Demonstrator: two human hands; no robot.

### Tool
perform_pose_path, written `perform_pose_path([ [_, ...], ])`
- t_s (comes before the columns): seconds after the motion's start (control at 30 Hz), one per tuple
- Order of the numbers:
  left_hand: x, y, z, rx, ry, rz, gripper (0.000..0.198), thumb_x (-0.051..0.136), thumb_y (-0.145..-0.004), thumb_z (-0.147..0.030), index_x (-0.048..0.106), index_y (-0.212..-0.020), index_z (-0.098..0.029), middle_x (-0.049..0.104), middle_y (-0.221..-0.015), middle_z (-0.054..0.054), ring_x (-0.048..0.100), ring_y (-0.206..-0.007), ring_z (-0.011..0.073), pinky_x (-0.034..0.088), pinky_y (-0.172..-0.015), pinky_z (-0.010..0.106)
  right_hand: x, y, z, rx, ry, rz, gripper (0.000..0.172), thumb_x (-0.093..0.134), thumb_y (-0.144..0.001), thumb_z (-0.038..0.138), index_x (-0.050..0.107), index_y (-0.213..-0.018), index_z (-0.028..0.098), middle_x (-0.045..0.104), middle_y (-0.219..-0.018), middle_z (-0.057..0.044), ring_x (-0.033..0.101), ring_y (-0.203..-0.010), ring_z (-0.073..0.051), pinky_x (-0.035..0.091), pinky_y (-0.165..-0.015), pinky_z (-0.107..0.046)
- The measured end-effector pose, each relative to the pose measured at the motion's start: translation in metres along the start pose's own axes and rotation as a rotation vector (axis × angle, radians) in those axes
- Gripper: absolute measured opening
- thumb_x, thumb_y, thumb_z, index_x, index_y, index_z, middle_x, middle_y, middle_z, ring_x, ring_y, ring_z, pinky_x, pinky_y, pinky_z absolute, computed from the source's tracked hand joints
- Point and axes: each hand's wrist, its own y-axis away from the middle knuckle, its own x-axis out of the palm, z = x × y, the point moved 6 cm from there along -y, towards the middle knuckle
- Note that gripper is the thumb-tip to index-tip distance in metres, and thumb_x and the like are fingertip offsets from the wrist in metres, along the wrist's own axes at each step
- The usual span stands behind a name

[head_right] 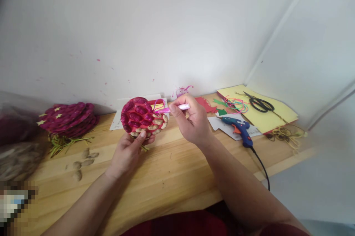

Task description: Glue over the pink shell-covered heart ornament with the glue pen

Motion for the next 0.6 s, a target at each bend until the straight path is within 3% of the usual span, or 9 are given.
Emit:
perform_pose_path([
  [0.23, -0.0009, -0.0005, 0.0007, -0.003, 0.003, -0.011, 0.044, 0.086, -0.073, -0.045, 0.068, -0.099, -0.014, 0.074, -0.094, 0.008, 0.072, -0.079, 0.0191, 0.06, -0.081, 0.035, -0.0029, 0.0003, -0.0009, 0.002, 0.041, -0.019, 0.016, 0.063, -0.097, 0.035, 0.06, -0.088, 0.022, 0.055, -0.066, 0.003, 0.045, -0.055, -0.011, 0.035, -0.051, -0.027],
  [0.4, -0.0012, -0.0007, 0.0014, -0.001, 0.002, 0.002, 0.043, 0.085, -0.074, -0.044, 0.068, -0.1, -0.014, 0.074, -0.094, 0.008, 0.072, -0.079, 0.019, 0.06, -0.081, 0.035, 0.0005, 0.0003, 0.0007, 0.002, -0.01, 0.009, 0.014, 0.062, -0.098, 0.034, 0.062, -0.092, 0.022, 0.06, -0.073, 0.002, 0.051, -0.062, -0.011, 0.04, -0.057, -0.028],
  [0.6, -0.0015, -0.001, 0.0014, -0.002, -0.019, 0.011, 0.041, 0.084, -0.076, -0.044, 0.069, -0.098, -0.013, 0.074, -0.094, 0.009, 0.072, -0.08, 0.0188, 0.06, -0.082, 0.035, -0.0015, 0.0007, 0.0019, -0.01, 0.031, -0.008, 0.014, 0.063, -0.098, 0.033, 0.061, -0.09, 0.022, 0.057, -0.068, 0.003, 0.047, -0.057, -0.011, 0.037, -0.053, -0.028],
])
